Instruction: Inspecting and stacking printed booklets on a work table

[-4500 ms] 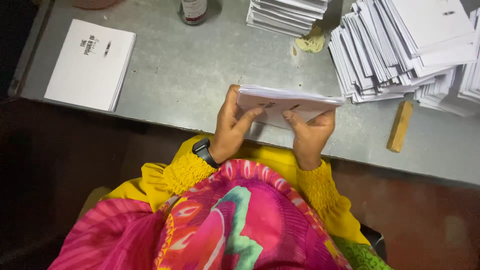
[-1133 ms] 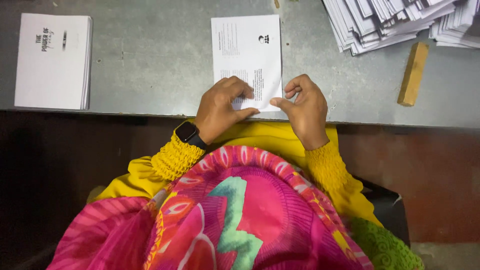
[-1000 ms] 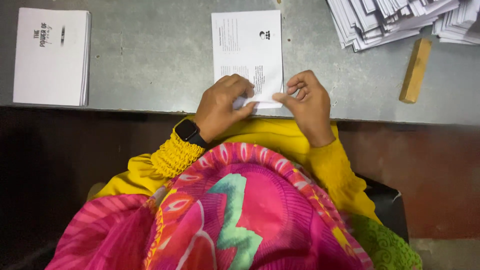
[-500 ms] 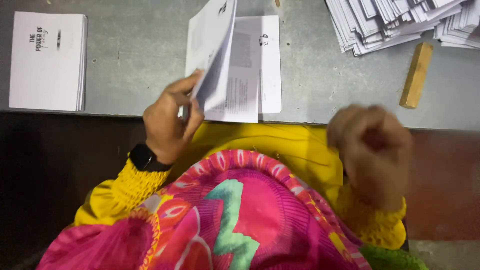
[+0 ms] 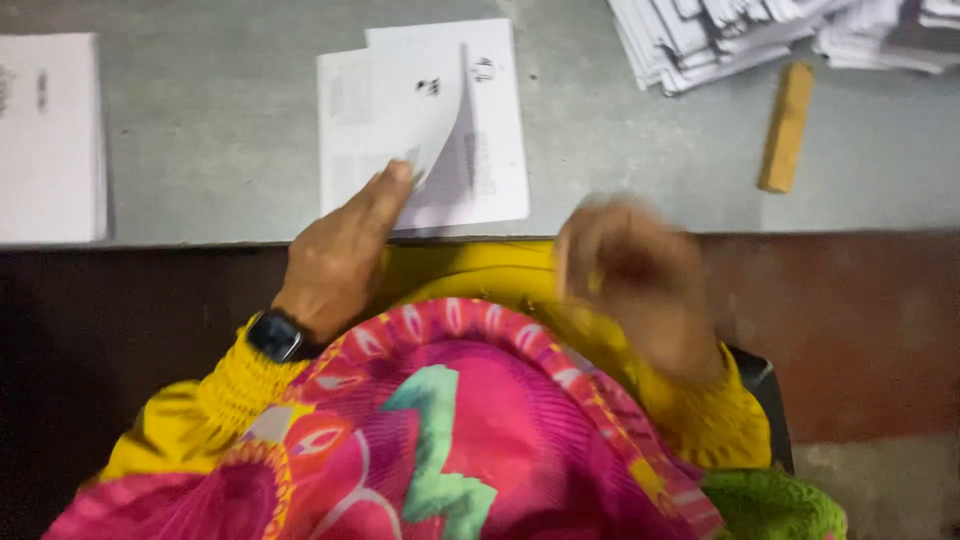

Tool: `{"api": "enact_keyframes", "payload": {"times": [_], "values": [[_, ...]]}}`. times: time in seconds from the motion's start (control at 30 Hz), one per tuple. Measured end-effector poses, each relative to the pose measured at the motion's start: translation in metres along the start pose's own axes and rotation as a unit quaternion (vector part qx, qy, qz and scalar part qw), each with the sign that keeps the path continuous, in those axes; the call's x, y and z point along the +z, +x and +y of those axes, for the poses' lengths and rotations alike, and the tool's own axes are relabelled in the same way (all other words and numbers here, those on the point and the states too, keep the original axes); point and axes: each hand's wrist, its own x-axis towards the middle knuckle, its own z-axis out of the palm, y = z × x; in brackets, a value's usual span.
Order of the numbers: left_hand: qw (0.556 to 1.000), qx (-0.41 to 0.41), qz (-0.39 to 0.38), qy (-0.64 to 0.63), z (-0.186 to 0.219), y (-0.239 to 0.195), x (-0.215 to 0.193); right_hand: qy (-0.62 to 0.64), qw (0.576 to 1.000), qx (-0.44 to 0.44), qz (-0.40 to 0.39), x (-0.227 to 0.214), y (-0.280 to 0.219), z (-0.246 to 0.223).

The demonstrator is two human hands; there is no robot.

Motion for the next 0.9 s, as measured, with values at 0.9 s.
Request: {"api": "enact_keyframes", "payload": {"times": [0.9], "values": [[0.988, -0.078, -0.008, -0.13, 0.006, 0.034, 0.033, -0.068, 0.969, 0.213, 0.105, 0.011, 0.02, 0.096]]}}
